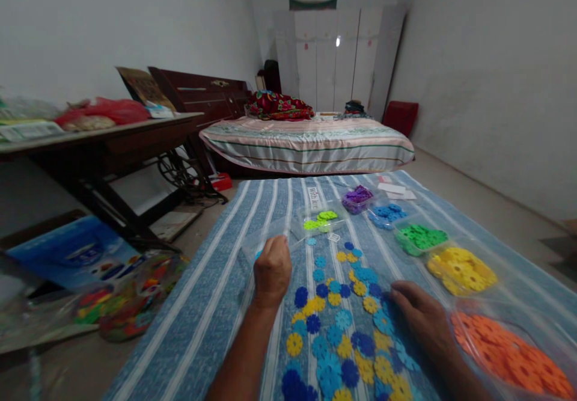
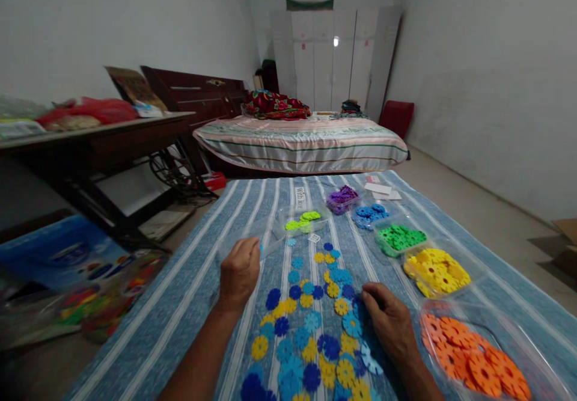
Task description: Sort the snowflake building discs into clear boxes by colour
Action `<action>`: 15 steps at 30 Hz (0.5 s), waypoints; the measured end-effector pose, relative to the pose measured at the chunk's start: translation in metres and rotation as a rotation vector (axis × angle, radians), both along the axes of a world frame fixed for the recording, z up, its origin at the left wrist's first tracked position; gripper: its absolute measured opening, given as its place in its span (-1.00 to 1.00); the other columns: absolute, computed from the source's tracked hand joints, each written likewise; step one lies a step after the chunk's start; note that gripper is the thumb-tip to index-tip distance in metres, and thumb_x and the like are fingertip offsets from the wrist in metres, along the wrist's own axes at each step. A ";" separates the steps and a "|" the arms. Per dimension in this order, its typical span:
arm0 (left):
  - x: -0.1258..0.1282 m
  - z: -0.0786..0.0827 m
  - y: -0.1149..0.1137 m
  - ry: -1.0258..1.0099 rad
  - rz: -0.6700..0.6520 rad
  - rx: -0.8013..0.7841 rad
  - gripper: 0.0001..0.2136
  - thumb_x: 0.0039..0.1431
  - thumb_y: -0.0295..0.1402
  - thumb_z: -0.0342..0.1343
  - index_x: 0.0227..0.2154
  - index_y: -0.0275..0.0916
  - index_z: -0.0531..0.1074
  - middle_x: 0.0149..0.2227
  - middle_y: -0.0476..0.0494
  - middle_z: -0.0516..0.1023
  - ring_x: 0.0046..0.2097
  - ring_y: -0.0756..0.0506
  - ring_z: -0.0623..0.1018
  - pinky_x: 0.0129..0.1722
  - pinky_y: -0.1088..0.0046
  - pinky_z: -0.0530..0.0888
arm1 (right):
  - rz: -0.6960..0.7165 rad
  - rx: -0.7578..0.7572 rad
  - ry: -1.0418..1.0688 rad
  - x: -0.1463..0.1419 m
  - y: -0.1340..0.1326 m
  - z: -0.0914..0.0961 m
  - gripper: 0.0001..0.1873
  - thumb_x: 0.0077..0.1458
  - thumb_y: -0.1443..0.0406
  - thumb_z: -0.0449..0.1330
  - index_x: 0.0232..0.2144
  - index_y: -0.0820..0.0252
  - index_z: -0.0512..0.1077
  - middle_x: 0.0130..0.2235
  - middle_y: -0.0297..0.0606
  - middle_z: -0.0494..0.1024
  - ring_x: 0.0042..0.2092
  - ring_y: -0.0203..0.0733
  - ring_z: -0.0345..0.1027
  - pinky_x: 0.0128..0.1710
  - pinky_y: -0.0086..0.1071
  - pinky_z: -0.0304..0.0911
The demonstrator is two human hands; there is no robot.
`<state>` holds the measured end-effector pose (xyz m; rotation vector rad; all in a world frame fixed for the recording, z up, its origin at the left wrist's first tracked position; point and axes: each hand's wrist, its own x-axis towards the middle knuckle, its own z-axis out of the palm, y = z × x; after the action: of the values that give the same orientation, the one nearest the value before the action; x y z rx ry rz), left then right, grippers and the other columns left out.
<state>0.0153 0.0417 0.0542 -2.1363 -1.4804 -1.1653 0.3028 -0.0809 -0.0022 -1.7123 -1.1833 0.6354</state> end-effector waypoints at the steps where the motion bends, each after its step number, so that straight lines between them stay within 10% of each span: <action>1: -0.004 0.004 0.003 -0.023 0.024 0.026 -0.79 0.22 -0.46 -0.12 -0.26 -0.27 0.44 -0.24 -0.24 0.54 -0.14 -0.15 0.53 -0.12 0.33 0.48 | -0.004 0.000 0.003 0.000 0.000 0.001 -0.63 -0.04 0.01 0.16 -0.36 0.14 0.54 -0.34 -0.30 0.60 -0.27 -0.12 0.47 -0.29 -0.42 0.35; 8: -0.006 0.000 -0.011 0.015 -0.040 -0.029 -0.82 0.19 -0.46 -0.07 -0.30 -0.25 0.44 -0.22 -0.22 0.55 -0.14 -0.13 0.55 -0.15 0.37 0.49 | 0.005 0.010 0.000 0.000 0.000 0.003 -0.64 -0.04 0.02 0.16 -0.37 0.14 0.53 -0.37 -0.31 0.59 -0.29 -0.13 0.46 -0.29 -0.41 0.34; 15: 0.009 -0.016 -0.044 0.186 -0.193 -0.494 -0.78 0.22 -0.46 -0.13 -0.41 -0.22 0.41 -0.35 -0.11 0.51 -0.27 -0.06 0.54 -0.25 0.47 0.44 | 0.002 0.014 0.013 0.000 -0.001 0.004 -0.64 -0.04 0.02 0.17 -0.36 0.16 0.53 -0.34 -0.28 0.59 -0.26 -0.11 0.45 -0.28 -0.39 0.33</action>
<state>0.0240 -0.0022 0.0380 -2.6768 -1.6311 -0.6706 0.3029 -0.0822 0.0015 -1.6932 -1.1777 0.6376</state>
